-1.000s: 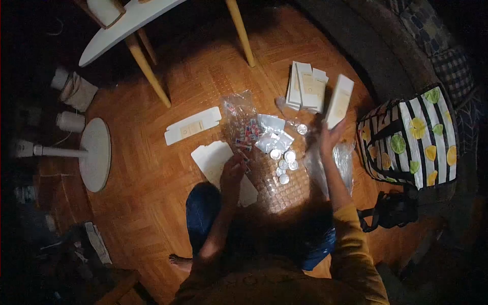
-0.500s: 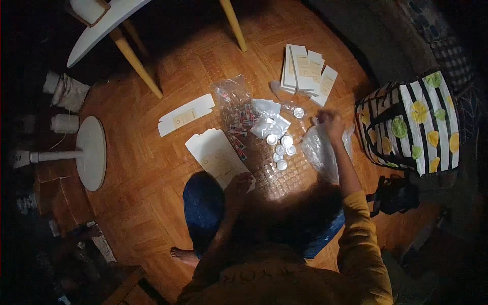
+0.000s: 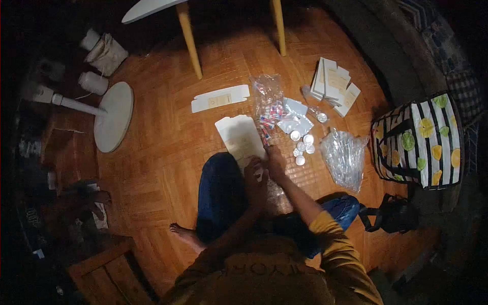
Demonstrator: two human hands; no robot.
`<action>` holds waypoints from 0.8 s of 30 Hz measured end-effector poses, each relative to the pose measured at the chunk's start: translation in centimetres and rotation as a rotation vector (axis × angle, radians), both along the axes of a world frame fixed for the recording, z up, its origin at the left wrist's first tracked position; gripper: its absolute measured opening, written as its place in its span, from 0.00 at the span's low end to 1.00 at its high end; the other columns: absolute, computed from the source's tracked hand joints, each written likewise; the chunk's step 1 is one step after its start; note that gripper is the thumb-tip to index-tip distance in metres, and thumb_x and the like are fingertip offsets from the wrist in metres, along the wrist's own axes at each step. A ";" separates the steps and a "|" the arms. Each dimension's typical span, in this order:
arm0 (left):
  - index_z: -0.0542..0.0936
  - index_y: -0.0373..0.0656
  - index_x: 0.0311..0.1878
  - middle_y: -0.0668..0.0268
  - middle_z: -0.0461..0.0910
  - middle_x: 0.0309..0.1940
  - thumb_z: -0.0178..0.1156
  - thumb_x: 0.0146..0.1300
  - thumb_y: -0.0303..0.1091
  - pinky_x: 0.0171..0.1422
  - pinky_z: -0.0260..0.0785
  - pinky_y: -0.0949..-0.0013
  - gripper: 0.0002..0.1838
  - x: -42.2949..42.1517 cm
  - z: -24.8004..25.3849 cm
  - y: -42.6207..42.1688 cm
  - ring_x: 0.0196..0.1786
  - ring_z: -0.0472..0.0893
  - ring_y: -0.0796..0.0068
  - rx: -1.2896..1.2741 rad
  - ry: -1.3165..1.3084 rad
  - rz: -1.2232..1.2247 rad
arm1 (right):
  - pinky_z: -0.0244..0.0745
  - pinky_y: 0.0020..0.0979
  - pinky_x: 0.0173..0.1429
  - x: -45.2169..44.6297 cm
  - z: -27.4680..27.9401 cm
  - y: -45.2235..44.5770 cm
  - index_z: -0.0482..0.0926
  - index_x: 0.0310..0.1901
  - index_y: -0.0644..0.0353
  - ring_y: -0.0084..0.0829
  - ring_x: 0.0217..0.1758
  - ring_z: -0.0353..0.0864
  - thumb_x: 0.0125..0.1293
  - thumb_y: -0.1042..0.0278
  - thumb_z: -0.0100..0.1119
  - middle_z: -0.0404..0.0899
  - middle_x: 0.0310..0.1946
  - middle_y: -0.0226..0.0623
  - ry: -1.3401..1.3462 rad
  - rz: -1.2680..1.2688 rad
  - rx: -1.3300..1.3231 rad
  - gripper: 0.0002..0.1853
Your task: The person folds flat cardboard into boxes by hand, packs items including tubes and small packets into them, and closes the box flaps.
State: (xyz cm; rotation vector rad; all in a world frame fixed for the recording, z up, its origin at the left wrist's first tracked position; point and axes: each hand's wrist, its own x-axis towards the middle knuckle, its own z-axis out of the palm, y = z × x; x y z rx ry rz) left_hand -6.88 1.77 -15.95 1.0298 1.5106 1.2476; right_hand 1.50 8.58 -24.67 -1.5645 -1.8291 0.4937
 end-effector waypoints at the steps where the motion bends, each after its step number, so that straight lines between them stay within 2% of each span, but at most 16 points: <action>1: 0.65 0.39 0.58 0.60 0.69 0.53 0.56 0.61 0.32 0.57 0.65 0.63 0.22 -0.5 0.1 -0.3 0.54 0.71 0.66 0.004 0.006 0.006 | 0.70 0.41 0.44 -2.3 -1.3 -0.6 0.75 0.36 0.60 0.44 0.38 0.73 0.59 0.63 0.54 0.73 0.33 0.41 -0.092 -0.145 -0.144 0.10; 2: 0.65 0.38 0.58 0.60 0.69 0.53 0.57 0.61 0.33 0.58 0.63 0.63 0.23 -1.0 0.1 -0.6 0.54 0.70 0.66 0.051 -0.049 0.014 | 0.70 0.41 0.44 -4.1 -2.0 -0.9 0.74 0.37 0.60 0.43 0.39 0.73 0.58 0.64 0.55 0.72 0.34 0.40 -0.184 -0.290 -0.289 0.09; 3: 0.64 0.37 0.58 0.60 0.69 0.52 0.57 0.61 0.34 0.60 0.62 0.63 0.24 -1.5 0.4 -0.7 0.55 0.70 0.67 0.097 -0.106 0.018 | 0.70 0.41 0.44 -5.4 -2.0 -0.9 0.74 0.37 0.60 0.43 0.39 0.73 0.58 0.64 0.55 0.72 0.34 0.40 -0.181 -0.289 -0.286 0.09; 5: 0.64 0.37 0.59 0.60 0.69 0.52 0.57 0.61 0.35 0.61 0.61 0.64 0.25 -3.1 0.8 -0.9 0.56 0.69 0.67 0.049 -0.105 -0.025 | 0.69 0.41 0.45 -6.4 -2.1 -0.7 0.71 0.37 0.56 0.41 0.44 0.71 0.53 0.63 0.61 0.69 0.35 0.38 -0.313 -0.546 -0.193 0.13; 7: 0.63 0.37 0.59 0.59 0.69 0.52 0.57 0.61 0.36 0.62 0.59 0.64 0.25 -3.6 0.3 -1.0 0.57 0.69 0.68 -0.002 -0.111 -0.076 | 0.68 0.42 0.47 -5.9 -0.2 -0.5 0.71 0.40 0.57 0.40 0.47 0.70 0.48 0.62 0.65 0.69 0.39 0.38 -0.333 -0.511 -0.332 0.18; 10: 0.68 0.42 0.57 0.63 0.69 0.53 0.58 0.61 0.32 0.55 0.65 0.68 0.21 -3.8 0.4 -0.8 0.54 0.71 0.71 0.016 -0.104 0.020 | 0.66 0.43 0.50 -5.9 1.5 0.2 0.72 0.42 0.58 0.38 0.50 0.69 0.42 0.60 0.71 0.70 0.43 0.38 -0.356 -0.493 -0.496 0.25; 12: 0.66 0.37 0.56 0.61 0.70 0.50 0.55 0.60 0.29 0.61 0.59 0.67 0.20 -3.8 1.5 -0.6 0.54 0.70 0.70 0.090 -0.117 0.014 | 0.64 0.43 0.52 -5.9 1.6 0.0 0.72 0.41 0.58 0.39 0.51 0.69 0.40 0.59 0.72 0.71 0.44 0.39 -0.370 -0.519 -0.512 0.26; 14: 0.66 0.37 0.55 0.61 0.70 0.50 0.54 0.59 0.27 0.61 0.59 0.67 0.20 -4.0 1.8 -0.6 0.54 0.70 0.70 0.078 -0.097 0.041 | 0.70 0.37 0.43 -5.2 0.5 -0.4 0.72 0.32 0.59 0.36 0.32 0.76 0.40 0.68 0.72 0.75 0.28 0.35 -0.268 -0.443 -0.215 0.19; 15: 0.66 0.37 0.55 0.61 0.70 0.51 0.54 0.58 0.25 0.61 0.59 0.67 0.20 -4.1 2.0 -0.5 0.53 0.70 0.70 0.060 -0.075 0.066 | 0.70 0.37 0.43 -4.8 0.0 -0.6 0.72 0.32 0.59 0.36 0.32 0.76 0.40 0.68 0.72 0.75 0.28 0.35 -0.268 -0.442 -0.209 0.19; 17: 0.66 0.38 0.55 0.62 0.70 0.50 0.54 0.59 0.26 0.61 0.59 0.67 0.20 -5.3 1.3 0.1 0.54 0.70 0.71 0.097 -0.172 0.092 | 0.72 0.31 0.35 -3.6 -0.6 -1.1 0.73 0.31 0.60 0.27 0.28 0.77 0.43 0.72 0.72 0.77 0.23 0.34 0.596 -0.391 -0.303 0.17; 18: 0.67 0.38 0.55 0.62 0.71 0.50 0.54 0.59 0.27 0.61 0.59 0.67 0.20 -5.8 1.0 0.5 0.54 0.70 0.71 0.130 -0.271 0.122 | 0.67 0.24 0.34 -2.6 0.8 -2.1 0.73 0.29 0.61 0.22 0.27 0.70 0.45 0.72 0.72 0.73 0.22 0.29 0.800 -0.376 -0.235 0.15; 19: 0.67 0.38 0.55 0.62 0.71 0.50 0.54 0.59 0.27 0.61 0.59 0.67 0.20 -5.8 1.6 1.0 0.54 0.70 0.71 0.128 -0.277 0.123 | 0.68 0.25 0.36 -1.3 4.2 -3.4 0.73 0.29 0.60 0.21 0.29 0.71 0.48 0.74 0.70 0.73 0.24 0.26 1.054 -0.367 -0.497 0.12; 21: 0.68 0.40 0.55 0.62 0.73 0.46 0.59 0.57 0.34 0.53 0.66 0.67 0.23 -5.5 3.6 1.6 0.50 0.73 0.70 -0.129 -0.762 -0.163 | 0.68 0.25 0.37 0.5 9.3 -6.6 0.73 0.29 0.59 0.21 0.30 0.71 0.49 0.76 0.69 0.73 0.26 0.26 1.163 -0.293 -0.562 0.11; 22: 0.70 0.42 0.55 0.64 0.75 0.41 0.58 0.58 0.37 0.51 0.68 0.68 0.21 -5.5 0.0 1.7 0.45 0.75 0.71 -0.438 -0.998 -0.263 | 0.68 0.24 0.38 1.3 11.0 -8.2 0.73 0.30 0.59 0.21 0.31 0.71 0.50 0.76 0.68 0.72 0.27 0.26 1.198 -0.270 -0.580 0.11; 23: 0.70 0.42 0.55 0.64 0.75 0.41 0.58 0.58 0.37 0.51 0.68 0.68 0.21 -4.7 0.0 1.5 0.45 0.75 0.71 -0.441 -0.999 -0.272 | 0.68 0.25 0.41 2.0 11.6 -9.8 0.74 0.31 0.60 0.21 0.35 0.72 0.49 0.77 0.68 0.73 0.31 0.28 1.077 -0.221 -0.574 0.11; 24: 0.70 0.42 0.54 0.64 0.75 0.39 0.57 0.59 0.38 0.50 0.69 0.68 0.21 -3.5 0.2 1.4 0.43 0.76 0.72 -0.458 -1.017 -0.449 | 0.69 0.27 0.44 2.6 12.5 -10.8 0.74 0.33 0.60 0.22 0.39 0.72 0.48 0.78 0.68 0.74 0.35 0.29 0.956 -0.174 -0.565 0.12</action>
